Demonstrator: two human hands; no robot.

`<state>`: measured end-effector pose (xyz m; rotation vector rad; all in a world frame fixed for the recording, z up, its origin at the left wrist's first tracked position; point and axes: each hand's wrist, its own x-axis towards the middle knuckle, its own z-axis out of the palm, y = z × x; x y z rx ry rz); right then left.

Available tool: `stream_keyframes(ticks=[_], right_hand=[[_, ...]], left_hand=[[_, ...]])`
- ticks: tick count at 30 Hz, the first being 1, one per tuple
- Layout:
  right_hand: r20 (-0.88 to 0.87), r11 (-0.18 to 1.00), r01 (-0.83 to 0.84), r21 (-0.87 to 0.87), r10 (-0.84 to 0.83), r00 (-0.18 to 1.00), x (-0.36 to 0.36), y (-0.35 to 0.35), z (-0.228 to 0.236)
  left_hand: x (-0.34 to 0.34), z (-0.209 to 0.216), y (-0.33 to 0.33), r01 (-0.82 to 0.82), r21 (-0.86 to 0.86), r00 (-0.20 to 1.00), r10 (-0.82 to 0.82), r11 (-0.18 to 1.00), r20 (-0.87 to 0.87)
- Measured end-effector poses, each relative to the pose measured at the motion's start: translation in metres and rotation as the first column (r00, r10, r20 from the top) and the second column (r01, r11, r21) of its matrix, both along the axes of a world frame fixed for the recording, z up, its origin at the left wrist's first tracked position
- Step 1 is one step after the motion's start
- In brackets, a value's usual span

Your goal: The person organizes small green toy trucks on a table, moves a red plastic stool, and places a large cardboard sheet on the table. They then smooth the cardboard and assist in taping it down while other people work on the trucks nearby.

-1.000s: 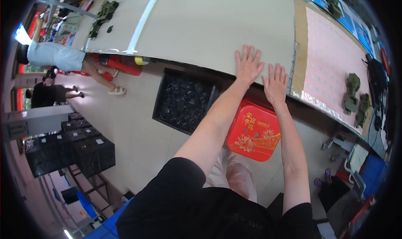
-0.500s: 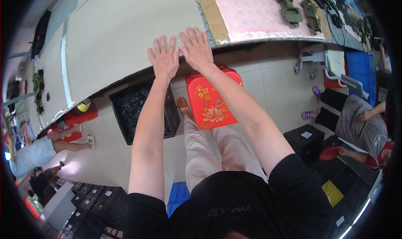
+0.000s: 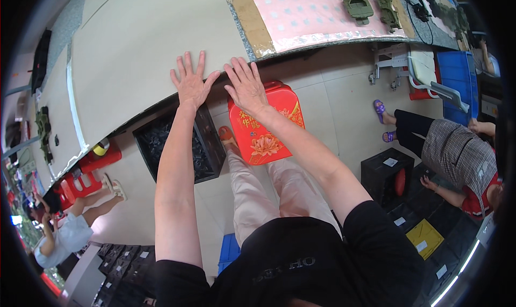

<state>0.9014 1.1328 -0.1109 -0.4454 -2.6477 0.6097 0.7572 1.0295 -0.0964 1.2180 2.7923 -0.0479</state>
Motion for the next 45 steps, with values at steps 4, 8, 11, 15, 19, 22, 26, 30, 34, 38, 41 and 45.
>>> stream_keyframes(ticks=[4,8,11,15,19,22,26,30,34,38,41,45], right_hand=[[0.073,0.999,-0.014,0.036,0.012,0.997,-0.001,0.000,0.012],[0.418,0.964,-0.094,0.248,-0.019,0.908,-0.003,-0.009,0.014],[0.601,0.928,-0.156,0.339,-0.086,0.794,-0.009,-0.015,0.023],[0.605,0.887,-0.180,0.426,-0.131,0.786,-0.009,-0.016,0.020],[0.423,0.977,-0.105,0.187,0.016,0.906,-0.008,-0.006,0.032],[0.237,0.982,-0.081,0.170,0.039,0.971,-0.023,0.017,0.047],[-0.154,0.978,-0.186,0.098,0.200,0.968,-0.075,0.038,0.036],[-0.290,0.959,-0.212,0.190,0.261,0.921,-0.120,0.057,0.015],[-0.223,0.949,-0.314,0.034,0.314,0.923,-0.136,0.050,0.000],[-0.196,0.961,-0.271,0.048,0.275,0.941,-0.130,0.058,-0.020],[-0.153,0.944,-0.326,-0.038,0.317,0.936,-0.132,0.039,-0.007],[-0.128,0.946,-0.322,-0.035,0.315,0.940,-0.131,0.048,-0.003]], left_hand=[[-0.002,0.006,0.001,-0.021,-0.043,0.999,0.023,0.999,0.037],[0.000,0.012,0.007,-0.066,-0.138,0.989,0.083,0.988,0.126],[-0.002,0.018,0.018,-0.116,-0.210,0.952,0.169,0.971,0.257],[-0.006,0.024,0.019,-0.131,-0.191,0.896,0.199,0.973,0.397],[-0.008,0.022,0.018,-0.135,-0.188,0.887,0.203,0.973,0.414],[-0.007,0.019,0.021,-0.130,-0.181,0.885,0.196,0.975,0.422],[-0.009,0.020,0.012,-0.163,-0.200,0.873,0.235,0.966,0.427],[-0.007,0.022,0.017,-0.142,-0.092,0.897,0.167,0.986,0.410],[-0.008,0.035,0.012,-0.158,-0.077,0.851,0.176,0.984,0.495],[-0.007,0.036,0.019,-0.142,-0.027,0.831,0.134,0.989,0.540],[-0.002,0.043,0.002,-0.186,-0.033,0.826,0.174,0.982,0.536],[-0.001,0.041,0.009,-0.148,-0.048,0.831,0.150,0.988,0.535]])
